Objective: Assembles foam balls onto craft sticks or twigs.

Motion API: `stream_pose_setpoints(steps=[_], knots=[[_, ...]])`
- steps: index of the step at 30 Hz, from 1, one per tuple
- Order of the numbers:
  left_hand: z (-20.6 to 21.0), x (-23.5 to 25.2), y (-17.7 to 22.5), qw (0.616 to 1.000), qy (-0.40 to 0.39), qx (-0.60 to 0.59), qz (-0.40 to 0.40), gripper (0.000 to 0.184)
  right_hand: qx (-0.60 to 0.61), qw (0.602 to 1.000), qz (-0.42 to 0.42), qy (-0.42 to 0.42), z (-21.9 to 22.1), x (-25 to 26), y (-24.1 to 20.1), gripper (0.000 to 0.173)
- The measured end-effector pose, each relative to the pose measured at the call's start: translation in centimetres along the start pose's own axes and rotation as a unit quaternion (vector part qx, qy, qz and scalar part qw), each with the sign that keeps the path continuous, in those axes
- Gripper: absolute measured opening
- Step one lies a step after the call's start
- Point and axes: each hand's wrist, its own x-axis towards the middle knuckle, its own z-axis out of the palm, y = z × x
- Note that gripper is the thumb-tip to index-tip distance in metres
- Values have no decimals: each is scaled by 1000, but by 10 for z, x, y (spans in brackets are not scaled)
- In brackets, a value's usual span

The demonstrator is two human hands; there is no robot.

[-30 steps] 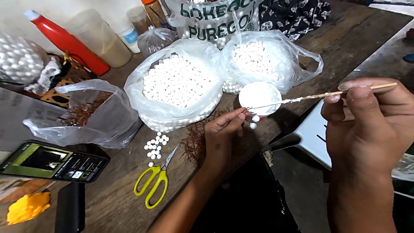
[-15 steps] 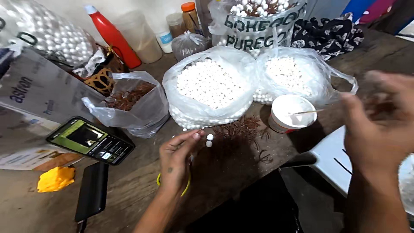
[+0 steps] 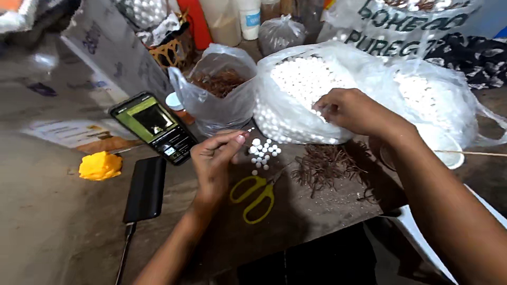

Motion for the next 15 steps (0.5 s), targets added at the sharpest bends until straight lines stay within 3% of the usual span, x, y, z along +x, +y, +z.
stream_pose_setpoints(steps=[3,6,10,15], knots=[[-5,0,-3,1000,6,5,-10,18,-4,999,-34,23,1,1,4,13],[-3,-1,1,1000,4,20,5,14,4,1000,-16,10,-2,2,4,10],[2,-7,-4,998,-41,15,50,9,-17,999,-10,28,1,6,4,19],[1,-10,-6,997,-53,30,48,8,-31,999,-3,14,1,8,5,19]])
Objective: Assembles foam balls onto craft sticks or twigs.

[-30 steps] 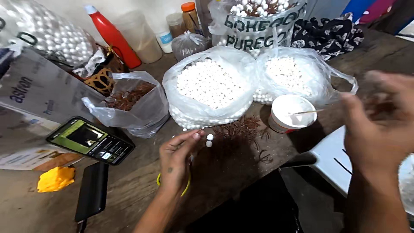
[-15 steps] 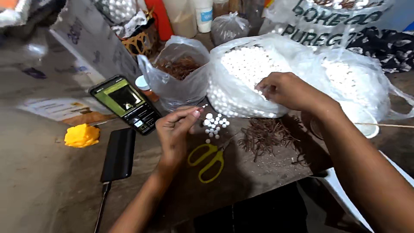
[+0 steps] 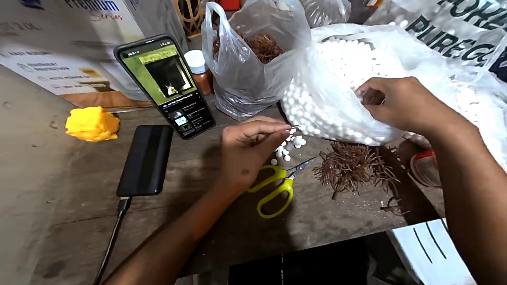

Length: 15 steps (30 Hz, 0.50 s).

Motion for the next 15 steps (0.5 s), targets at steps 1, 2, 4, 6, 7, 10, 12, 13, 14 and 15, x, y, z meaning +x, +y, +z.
stream_pose_setpoints(steps=[1,2,4,6,7,10,12,13,14,15], knots=[[1,-1,0,1000,2,-1,-4,8,12,1000,14,-6,-2,-1,-1,20],[2,-1,0,1000,4,-1,-7,8,24,999,26,-9,-4,-1,0,20],[3,-1,-1,1000,8,2,-9,9,38,998,39,-12,-6,1,3,20],[3,-1,-2,1000,6,2,-11,9,30,999,37,-15,-6,4,4,21],[2,-2,-3,1000,1,3,-10,9,24,999,36,-21,-7,6,2,21],[3,-2,-4,1000,-6,4,-4,9,23,998,48,-39,-11,8,-2,18],[3,-3,-5,1000,-5,-1,-5,9,34,997,62,-35,-11,5,1,16],[4,-3,-5,1000,-2,-5,-8,9,43,997,53,-25,-9,3,5,16],[4,-2,-4,1000,1,-7,-13,9,49,998,44,-17,-8,3,8,14],[5,-2,-4,1000,6,-9,-19,9,46,998,36,-8,-8,2,10,13]])
